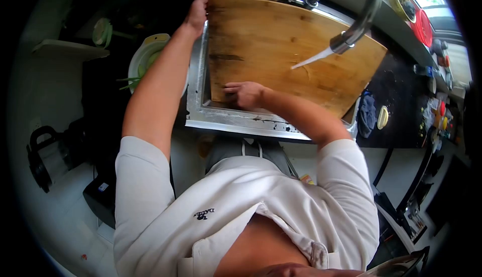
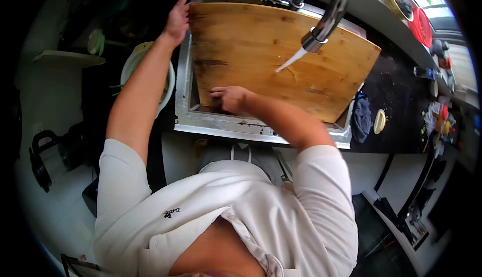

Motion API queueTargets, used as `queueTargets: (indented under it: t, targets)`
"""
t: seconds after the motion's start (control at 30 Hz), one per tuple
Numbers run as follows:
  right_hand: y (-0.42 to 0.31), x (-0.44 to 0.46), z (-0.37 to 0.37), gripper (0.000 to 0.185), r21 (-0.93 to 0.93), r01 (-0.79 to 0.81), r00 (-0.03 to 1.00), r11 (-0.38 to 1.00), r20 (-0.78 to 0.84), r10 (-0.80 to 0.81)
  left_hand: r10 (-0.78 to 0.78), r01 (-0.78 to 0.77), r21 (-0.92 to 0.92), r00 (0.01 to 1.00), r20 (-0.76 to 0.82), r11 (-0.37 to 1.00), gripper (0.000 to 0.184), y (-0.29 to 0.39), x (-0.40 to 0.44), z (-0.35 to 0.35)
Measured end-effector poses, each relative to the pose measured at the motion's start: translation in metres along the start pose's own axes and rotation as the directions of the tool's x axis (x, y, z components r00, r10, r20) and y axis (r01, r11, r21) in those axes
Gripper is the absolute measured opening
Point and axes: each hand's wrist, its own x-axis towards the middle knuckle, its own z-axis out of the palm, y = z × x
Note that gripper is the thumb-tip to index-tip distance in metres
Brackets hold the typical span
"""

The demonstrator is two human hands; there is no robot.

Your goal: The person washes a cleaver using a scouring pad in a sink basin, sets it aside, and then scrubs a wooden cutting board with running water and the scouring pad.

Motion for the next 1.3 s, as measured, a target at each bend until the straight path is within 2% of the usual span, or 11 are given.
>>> queueTargets:
  t: [0.07,0.17,0.2,0.3,0.47,0.6,0.7,0.83,1.1,1.23,1.3]
  targets:
    - [-0.002,-0.07,0.029,0.025,0.271,0.005,0.964,0.963,-0.258,0.067,0.004,-0.004,0.009,1.0,-0.012,1.0,0.094,-0.005,0.003,-0.003]
    - [-0.024,-0.191,-0.006,0.035,0.462,-0.264,0.957,0.847,0.018,0.288,-0.02,0.02,0.002,0.997,-0.071,1.0,0.089,-0.026,0.024,-0.019]
    - [-0.021,-0.225,0.002,0.034,0.267,-0.122,0.989,0.956,-0.05,0.141,-0.004,0.004,-0.002,0.995,-0.098,1.0,0.083,-0.031,0.027,-0.019]
    - [-0.014,-0.271,-0.033,0.043,0.049,-0.247,0.968,0.968,-0.024,0.249,0.018,-0.018,-0.002,0.997,-0.069,1.0,0.079,-0.034,0.031,-0.018]
    - [0.011,-0.131,-0.058,0.045,-0.078,-0.523,0.777,0.849,-0.452,0.438,0.06,-0.065,-0.018,0.973,-0.221,0.998,0.075,-0.026,0.016,0.009]
    - [0.009,-0.059,-0.024,0.045,0.076,-0.4,0.729,0.913,-0.578,0.368,-0.073,0.066,-0.035,0.966,-0.25,0.997,0.076,-0.012,0.015,0.019]
    - [-0.005,-0.137,-0.041,0.048,0.158,-0.685,0.53,0.711,-0.562,0.635,-0.086,0.074,-0.073,0.982,-0.168,0.995,0.073,-0.02,0.025,-0.002]
    - [-0.016,-0.221,-0.001,0.059,0.301,-0.911,0.052,0.28,-0.592,0.805,-0.088,0.066,-0.12,0.978,-0.189,0.991,0.066,-0.027,0.034,-0.004]
    - [-0.084,-0.239,0.043,0.082,0.624,-0.508,-0.709,-0.593,0.088,0.7,-0.098,0.067,-0.156,0.976,-0.196,0.985,0.062,-0.029,0.036,-0.006]
    - [-0.054,-0.224,0.023,0.086,0.646,0.155,-0.717,-0.747,0.594,0.365,-0.1,0.075,-0.144,0.979,-0.178,0.987,0.062,-0.034,0.042,-0.018]
    - [-0.045,-0.197,0.026,0.086,0.725,0.13,-0.755,-0.676,0.515,0.406,-0.115,0.088,-0.137,0.973,-0.202,0.987,0.063,-0.034,0.046,-0.017]
